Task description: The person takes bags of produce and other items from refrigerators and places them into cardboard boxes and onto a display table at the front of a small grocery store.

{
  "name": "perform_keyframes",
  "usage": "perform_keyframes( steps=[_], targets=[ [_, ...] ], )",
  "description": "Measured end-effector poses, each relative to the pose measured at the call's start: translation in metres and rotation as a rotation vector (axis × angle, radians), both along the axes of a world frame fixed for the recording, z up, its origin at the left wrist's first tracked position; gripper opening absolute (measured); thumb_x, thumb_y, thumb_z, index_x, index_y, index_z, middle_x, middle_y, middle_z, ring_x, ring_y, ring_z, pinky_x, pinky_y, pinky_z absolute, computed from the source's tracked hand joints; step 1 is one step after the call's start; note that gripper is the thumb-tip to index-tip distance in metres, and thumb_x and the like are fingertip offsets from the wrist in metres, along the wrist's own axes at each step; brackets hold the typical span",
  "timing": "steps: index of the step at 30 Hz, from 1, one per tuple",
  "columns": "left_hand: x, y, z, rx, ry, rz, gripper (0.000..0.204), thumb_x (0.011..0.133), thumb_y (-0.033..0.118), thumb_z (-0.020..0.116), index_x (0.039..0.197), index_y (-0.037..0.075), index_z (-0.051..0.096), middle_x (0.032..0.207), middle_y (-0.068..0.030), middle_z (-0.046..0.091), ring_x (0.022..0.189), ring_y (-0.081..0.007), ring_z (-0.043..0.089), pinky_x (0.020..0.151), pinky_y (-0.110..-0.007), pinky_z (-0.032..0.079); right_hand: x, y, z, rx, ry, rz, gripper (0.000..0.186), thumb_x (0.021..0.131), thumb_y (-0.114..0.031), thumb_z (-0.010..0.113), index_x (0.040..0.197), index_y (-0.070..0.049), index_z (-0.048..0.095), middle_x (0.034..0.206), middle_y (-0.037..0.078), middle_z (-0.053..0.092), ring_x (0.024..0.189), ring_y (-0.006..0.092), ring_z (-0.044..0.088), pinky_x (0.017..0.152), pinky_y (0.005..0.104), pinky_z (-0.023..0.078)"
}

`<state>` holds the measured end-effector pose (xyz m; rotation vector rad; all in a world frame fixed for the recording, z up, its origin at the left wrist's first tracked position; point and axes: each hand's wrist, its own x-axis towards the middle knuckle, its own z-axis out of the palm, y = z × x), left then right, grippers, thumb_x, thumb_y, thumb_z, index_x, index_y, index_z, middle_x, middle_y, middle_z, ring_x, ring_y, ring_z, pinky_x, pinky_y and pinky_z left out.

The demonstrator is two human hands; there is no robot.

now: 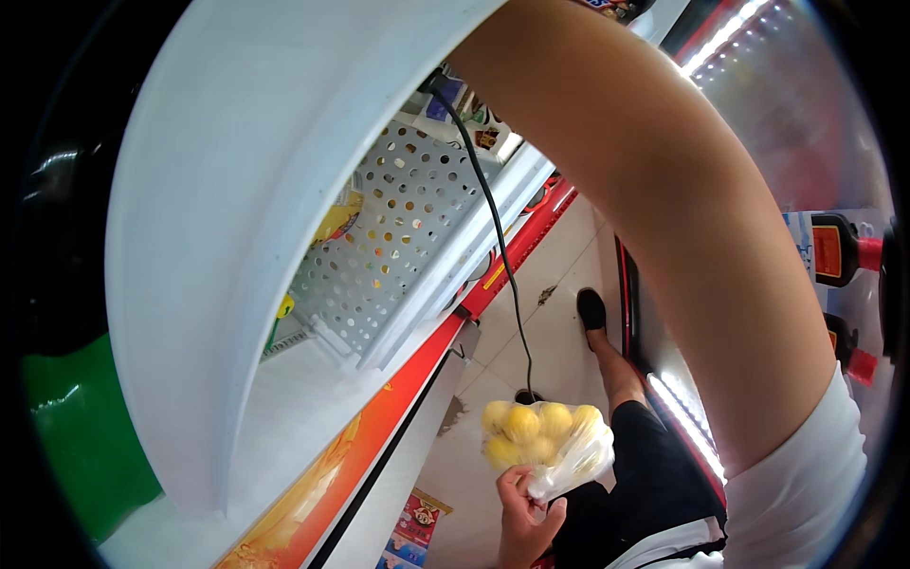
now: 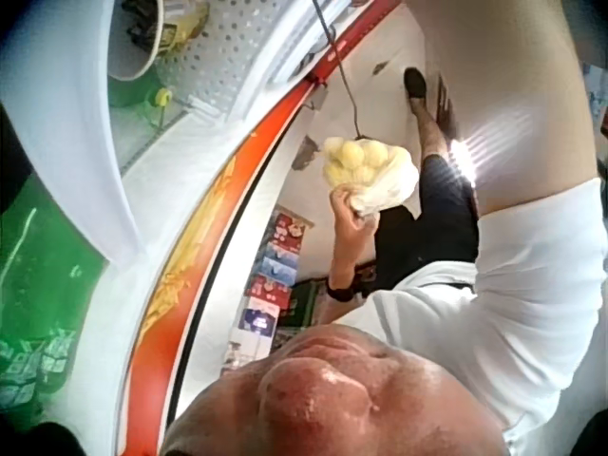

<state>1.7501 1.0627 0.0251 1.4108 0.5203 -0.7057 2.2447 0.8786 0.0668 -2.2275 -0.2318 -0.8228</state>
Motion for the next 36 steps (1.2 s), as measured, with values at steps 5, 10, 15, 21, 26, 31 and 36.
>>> perform_keyframes(
  steps=[5, 10, 15, 21, 26, 31, 36],
  targets=[
    [-0.003, -0.003, 0.005, 0.227, 0.055, -0.041, 0.058, 0.071, -0.001, 0.069, 0.117, 0.004, 0.034, 0.076, -0.0009, 0.049, 0.067, -0.0074, 0.047, 0.061, -0.021, 0.041, -0.022, -0.031, 0.003, 0.272, 0.052, 0.101, 0.027, 0.079, -0.016, 0.056, 0.102, -0.001, 0.059, 0.095, 0.015, 0.062, 0.09, 0.0257, 0.06, 0.075, 0.0351, 0.049],
    [0.003, -0.011, 0.033, 0.385, 0.056, -0.17, 0.019, 0.084, 0.014, 0.059, 0.098, 0.001, 0.059, 0.08, -0.0054, 0.057, 0.069, -0.0107, 0.049, 0.063, -0.024, 0.041, -0.039, -0.049, 0.004, 0.551, 0.107, 0.227, 0.027, 0.08, -0.015, 0.055, 0.102, -0.001, 0.058, 0.095, 0.014, 0.062, 0.09, 0.0258, 0.06, 0.076, 0.0349, 0.049],
    [0.008, -0.021, 0.05, 0.405, 0.051, -0.269, 0.024, 0.09, 0.022, 0.051, 0.096, -0.001, 0.058, 0.078, -0.0113, 0.056, 0.073, -0.0184, 0.05, 0.066, -0.031, 0.042, -0.048, -0.054, 0.006, 0.795, 0.137, 0.367, 0.027, 0.081, -0.015, 0.054, 0.103, -0.001, 0.058, 0.096, 0.014, 0.062, 0.091, 0.0259, 0.06, 0.077, 0.0347, 0.049],
    [-0.001, -0.028, 0.041, 0.483, -0.071, -0.252, 0.021, 0.087, 0.019, 0.059, 0.095, 0.0, 0.063, 0.07, -0.0006, 0.056, 0.064, -0.0077, 0.048, 0.062, -0.022, 0.042, -0.057, -0.052, 0.004, 1.092, 0.147, 0.533, 0.027, 0.081, -0.015, 0.053, 0.104, 0.0, 0.057, 0.096, 0.014, 0.062, 0.091, 0.026, 0.06, 0.078, 0.0345, 0.049],
    [-0.014, -0.019, 0.035, 0.419, -0.118, -0.269, 0.029, 0.094, 0.022, 0.047, 0.086, 0.002, 0.066, 0.062, -0.0023, 0.053, 0.059, -0.0098, 0.045, 0.055, -0.027, 0.038, -0.062, -0.05, 0.005, 1.308, 0.135, 0.654, 0.027, 0.082, -0.014, 0.052, 0.105, 0.0, 0.056, 0.097, 0.014, 0.061, 0.092, 0.026, 0.059, 0.079, 0.0342, 0.048],
    [-0.017, -0.017, 0.041, 0.4, -0.027, -0.239, 0.032, 0.094, 0.023, 0.045, 0.082, 0.001, 0.065, 0.06, -0.0023, 0.049, 0.059, -0.0105, 0.045, 0.056, -0.027, 0.037, -0.061, -0.044, 0.004, 1.491, 0.122, 0.784, 0.027, 0.083, -0.014, 0.051, 0.105, 0.0, 0.056, 0.098, 0.014, 0.061, 0.092, 0.0261, 0.059, 0.08, 0.034, 0.048],
    [-0.026, -0.012, 0.036, 0.405, -0.097, -0.215, 0.03, 0.093, 0.023, 0.047, 0.076, 0.001, 0.06, 0.058, -0.0027, 0.048, 0.058, -0.0101, 0.044, 0.055, -0.027, 0.037, -0.065, -0.046, 0.012, 1.644, 0.089, 0.954, 0.027, 0.084, -0.014, 0.051, 0.106, 0.001, 0.055, 0.098, 0.013, 0.061, 0.093, 0.0262, 0.059, 0.081, 0.0338, 0.048]
  ],
)
